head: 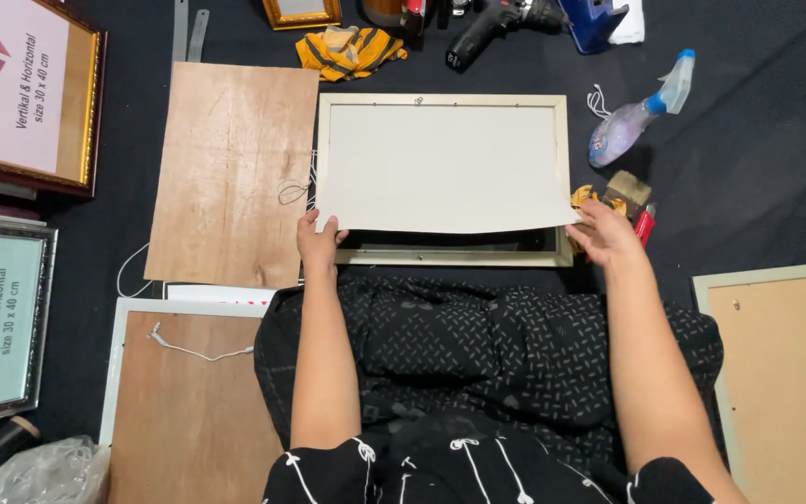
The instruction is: The person cleans the glass of a picture frame, inserts a white mat and a wooden backing board, and then thoroughly wipes the edges of the frame with a cloth.
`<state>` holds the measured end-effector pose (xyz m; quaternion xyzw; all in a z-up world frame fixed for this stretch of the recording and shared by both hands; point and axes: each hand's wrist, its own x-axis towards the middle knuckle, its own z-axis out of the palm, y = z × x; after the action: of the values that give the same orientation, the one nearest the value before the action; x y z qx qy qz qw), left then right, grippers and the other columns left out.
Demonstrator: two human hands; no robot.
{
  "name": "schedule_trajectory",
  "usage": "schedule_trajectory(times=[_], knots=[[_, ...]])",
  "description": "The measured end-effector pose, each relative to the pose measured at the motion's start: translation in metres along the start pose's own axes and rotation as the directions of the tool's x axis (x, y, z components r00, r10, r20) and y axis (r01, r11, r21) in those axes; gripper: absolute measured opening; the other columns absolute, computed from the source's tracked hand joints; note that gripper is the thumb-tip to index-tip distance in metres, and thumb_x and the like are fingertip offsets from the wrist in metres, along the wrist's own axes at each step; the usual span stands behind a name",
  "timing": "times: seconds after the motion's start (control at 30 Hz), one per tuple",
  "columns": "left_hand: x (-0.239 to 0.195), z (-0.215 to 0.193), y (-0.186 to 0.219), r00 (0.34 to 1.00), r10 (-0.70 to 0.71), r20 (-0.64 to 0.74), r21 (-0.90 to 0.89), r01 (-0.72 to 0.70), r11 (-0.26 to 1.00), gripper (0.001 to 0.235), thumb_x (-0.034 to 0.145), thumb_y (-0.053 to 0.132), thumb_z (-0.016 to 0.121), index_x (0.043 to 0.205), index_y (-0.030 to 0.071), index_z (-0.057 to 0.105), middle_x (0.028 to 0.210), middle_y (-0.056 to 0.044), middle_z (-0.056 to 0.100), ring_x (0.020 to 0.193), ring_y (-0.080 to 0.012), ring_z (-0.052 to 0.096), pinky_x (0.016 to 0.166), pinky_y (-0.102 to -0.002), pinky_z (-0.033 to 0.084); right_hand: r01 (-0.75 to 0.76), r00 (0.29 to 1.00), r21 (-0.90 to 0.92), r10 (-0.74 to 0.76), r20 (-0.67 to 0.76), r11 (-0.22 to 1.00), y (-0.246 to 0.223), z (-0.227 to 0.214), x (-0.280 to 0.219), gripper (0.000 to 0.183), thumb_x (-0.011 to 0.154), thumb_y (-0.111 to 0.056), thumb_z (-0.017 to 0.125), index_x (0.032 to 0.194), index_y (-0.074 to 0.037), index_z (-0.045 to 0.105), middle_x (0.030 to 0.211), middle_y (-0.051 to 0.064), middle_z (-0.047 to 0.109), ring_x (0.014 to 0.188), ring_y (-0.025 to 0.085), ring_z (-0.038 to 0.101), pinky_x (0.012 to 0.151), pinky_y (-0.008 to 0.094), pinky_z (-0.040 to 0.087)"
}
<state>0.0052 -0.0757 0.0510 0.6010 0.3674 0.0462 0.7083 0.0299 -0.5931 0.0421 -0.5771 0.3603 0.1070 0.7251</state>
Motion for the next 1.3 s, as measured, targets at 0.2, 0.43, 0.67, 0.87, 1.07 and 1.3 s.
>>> schedule_trajectory(times=[0.2,0.43,0.67,0.87,1.07,1.3], knots=[[-0.002,0.003,0.0,1.0,-0.017,0.004,0.079,0.017,0.997,0.055,0.097,0.004,0.066,0.144,-0.003,0.04,0.141,-0.034,0.044,0.076,-0.0313,0.077,0.074,-0.033,0.069,0.112,0.967,-0.534,-0.216,-0.137,0.838,0.015,0.022,-0.003,0.044,0.091,-0.002,0.059,0.135,-0.001,0.064,0.139,0.032,0.049,0.116,0.048,0.061,0.075,0.049,0.065],[0.01,0.005,-0.01,1.0,-0.014,-0.006,0.148,0.015,0.989,0.051,0.097,0.005,0.067,0.141,-0.002,0.043,0.14,-0.034,0.045,0.079,-0.0353,0.076,0.073,-0.036,0.069,0.079,0.962,-0.734,-0.244,-0.122,0.675,0.017,0.016,0.005,0.057,0.079,-0.005,0.067,0.136,-0.009,0.066,0.118,0.027,0.063,0.098,0.042,0.068,0.058,0.045,0.066],[0.006,0.007,-0.001,0.999,-0.031,-0.039,0.186,0.038,0.982,0.045,0.097,0.005,0.065,0.137,-0.004,0.047,0.132,-0.033,0.05,0.1,-0.041,0.071,0.076,-0.039,0.07,0.071,0.97,-0.931,-0.242,-0.02,0.359,0.005,0.02,-0.01,0.05,0.086,-0.017,0.058,0.135,-0.018,0.07,0.118,0.022,0.069,0.121,0.042,0.062,0.1,0.057,0.05],[0.024,-0.002,-0.021,0.995,-0.012,-0.094,0.352,0.044,0.935,0.035,0.093,0.002,0.064,0.128,-0.001,0.063,0.12,-0.026,0.061,0.103,-0.034,0.07,0.074,-0.036,0.07,0.089,0.972,-0.942,-0.233,0.012,0.324,0.012,0.003,0.02,0.048,0.089,-0.017,0.057,0.135,-0.019,0.07,0.118,0.018,0.073,0.123,0.04,0.062,0.102,0.054,0.048],[0.071,-0.017,-0.073,0.998,0.032,-0.054,0.718,0.016,0.696,0.039,0.089,0.006,0.069,0.128,0.011,0.071,0.119,-0.014,0.071,0.114,-0.0285,0.067,0.093,-0.042,0.06,0.062,0.97,-0.943,-0.244,-0.021,0.326,0.016,-0.002,0.027,0.047,0.087,-0.017,0.058,0.131,-0.025,0.072,0.116,0.013,0.074,0.121,0.037,0.063,0.101,0.051,0.049],[0.052,-0.011,-0.059,0.997,-0.027,-0.066,0.752,0.068,0.656,0.038,0.094,-0.001,0.057,0.129,0.009,0.071,0.118,-0.015,0.072,0.116,-0.0337,0.066,0.098,-0.046,0.057,0.067,0.972,-0.939,-0.235,-0.015,0.337,0.013,0.006,0.016,0.048,0.086,-0.014,0.057,0.131,-0.02,0.073,0.114,0.015,0.074,0.12,0.04,0.063,0.102,0.052,0.048]])
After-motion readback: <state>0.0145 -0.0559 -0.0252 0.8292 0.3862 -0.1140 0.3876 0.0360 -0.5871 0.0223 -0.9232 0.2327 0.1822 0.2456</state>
